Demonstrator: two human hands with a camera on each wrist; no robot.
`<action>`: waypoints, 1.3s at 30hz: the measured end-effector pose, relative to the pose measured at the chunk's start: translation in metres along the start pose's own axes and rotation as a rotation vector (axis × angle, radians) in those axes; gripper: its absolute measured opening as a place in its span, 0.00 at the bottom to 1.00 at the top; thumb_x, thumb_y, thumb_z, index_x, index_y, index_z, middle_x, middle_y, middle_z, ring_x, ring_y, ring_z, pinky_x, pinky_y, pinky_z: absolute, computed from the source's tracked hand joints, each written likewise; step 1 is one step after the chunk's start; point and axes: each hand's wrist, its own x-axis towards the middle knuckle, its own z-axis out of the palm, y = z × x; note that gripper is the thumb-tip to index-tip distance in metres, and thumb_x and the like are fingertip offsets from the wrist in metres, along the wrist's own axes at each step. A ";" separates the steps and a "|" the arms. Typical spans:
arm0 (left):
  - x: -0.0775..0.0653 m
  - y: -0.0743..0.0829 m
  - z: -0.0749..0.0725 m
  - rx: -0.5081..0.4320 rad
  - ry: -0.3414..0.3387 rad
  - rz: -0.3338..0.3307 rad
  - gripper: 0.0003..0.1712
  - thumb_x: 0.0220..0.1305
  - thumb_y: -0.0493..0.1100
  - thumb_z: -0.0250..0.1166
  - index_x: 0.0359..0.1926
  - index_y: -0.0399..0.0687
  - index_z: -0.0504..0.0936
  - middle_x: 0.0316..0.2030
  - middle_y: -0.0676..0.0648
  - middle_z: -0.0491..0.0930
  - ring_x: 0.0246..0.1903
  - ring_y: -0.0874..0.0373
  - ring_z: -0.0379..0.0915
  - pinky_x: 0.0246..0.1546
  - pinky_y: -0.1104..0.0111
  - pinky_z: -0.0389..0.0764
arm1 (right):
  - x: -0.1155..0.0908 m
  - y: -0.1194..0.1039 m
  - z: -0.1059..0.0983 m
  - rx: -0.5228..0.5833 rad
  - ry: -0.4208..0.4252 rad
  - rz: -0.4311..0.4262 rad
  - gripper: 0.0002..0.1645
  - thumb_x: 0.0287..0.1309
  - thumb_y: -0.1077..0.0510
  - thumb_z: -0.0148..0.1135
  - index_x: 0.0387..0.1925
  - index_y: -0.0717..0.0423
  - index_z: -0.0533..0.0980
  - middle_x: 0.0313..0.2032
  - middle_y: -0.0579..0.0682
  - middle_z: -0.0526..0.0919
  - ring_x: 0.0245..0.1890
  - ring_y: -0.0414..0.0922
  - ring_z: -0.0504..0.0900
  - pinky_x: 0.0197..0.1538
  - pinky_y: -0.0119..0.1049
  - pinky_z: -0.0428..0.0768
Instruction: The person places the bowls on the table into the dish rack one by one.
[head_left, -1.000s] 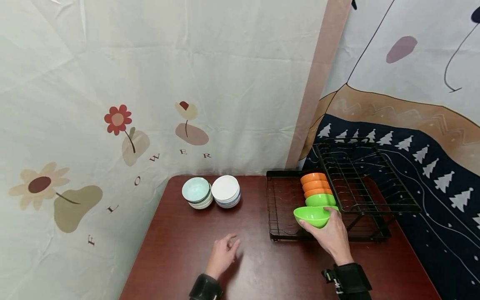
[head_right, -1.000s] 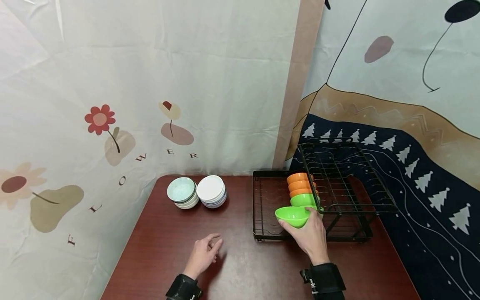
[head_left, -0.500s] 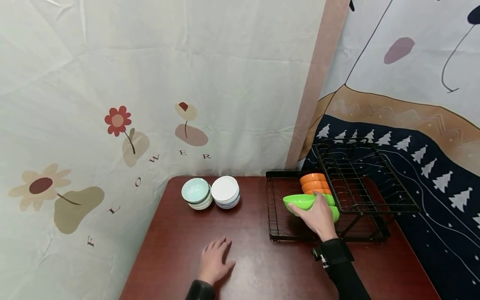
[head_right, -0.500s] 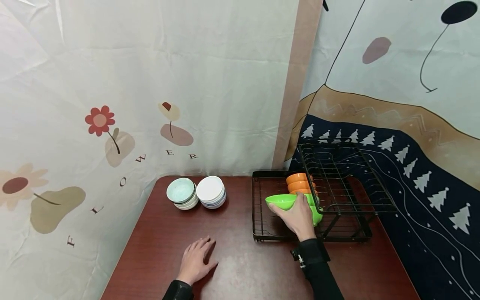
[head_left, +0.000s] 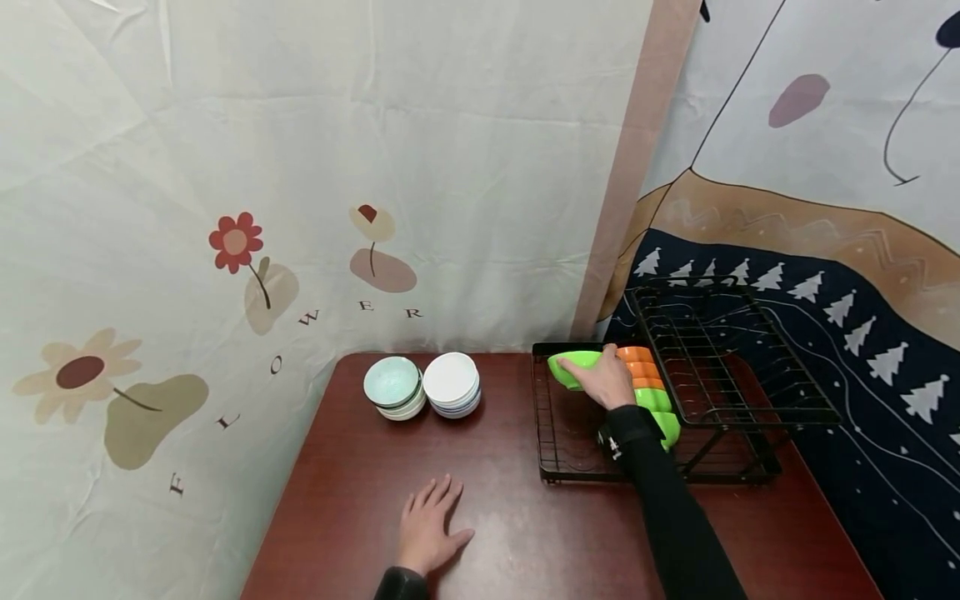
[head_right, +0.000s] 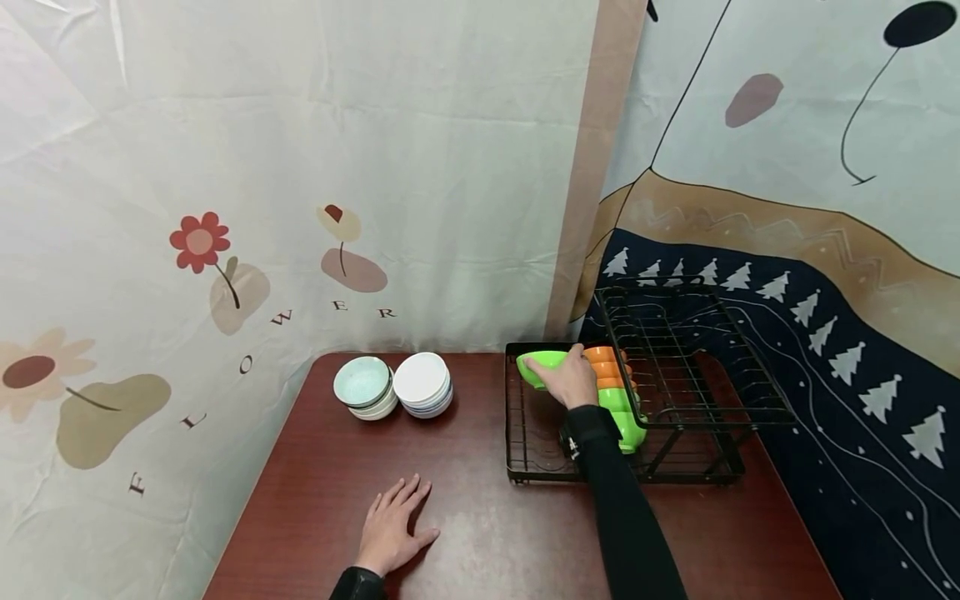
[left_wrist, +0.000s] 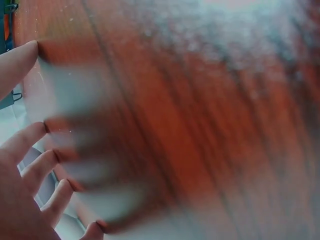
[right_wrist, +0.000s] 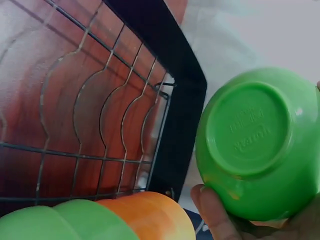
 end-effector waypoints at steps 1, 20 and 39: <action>0.000 -0.001 0.001 0.005 0.004 0.003 0.47 0.59 0.63 0.81 0.77 0.57 0.79 0.79 0.45 0.75 0.79 0.37 0.68 0.79 0.31 0.65 | 0.007 0.001 0.003 -0.008 -0.003 0.010 0.88 0.54 0.08 0.60 0.83 0.77 0.49 0.68 0.85 0.72 0.60 0.77 0.80 0.61 0.67 0.81; -0.001 -0.005 0.008 0.029 0.006 0.038 0.46 0.61 0.67 0.77 0.78 0.60 0.79 0.80 0.46 0.74 0.80 0.39 0.68 0.79 0.34 0.66 | 0.026 -0.016 0.008 -0.098 -0.077 0.113 0.73 0.63 0.22 0.65 0.79 0.78 0.52 0.64 0.82 0.76 0.61 0.73 0.82 0.67 0.64 0.81; -0.004 -0.003 0.003 0.049 0.010 0.021 0.47 0.61 0.68 0.77 0.78 0.61 0.78 0.80 0.47 0.75 0.80 0.40 0.69 0.80 0.35 0.66 | 0.038 -0.016 0.023 -0.215 -0.225 0.150 0.80 0.67 0.22 0.61 0.83 0.82 0.37 0.73 0.86 0.67 0.70 0.77 0.76 0.73 0.67 0.78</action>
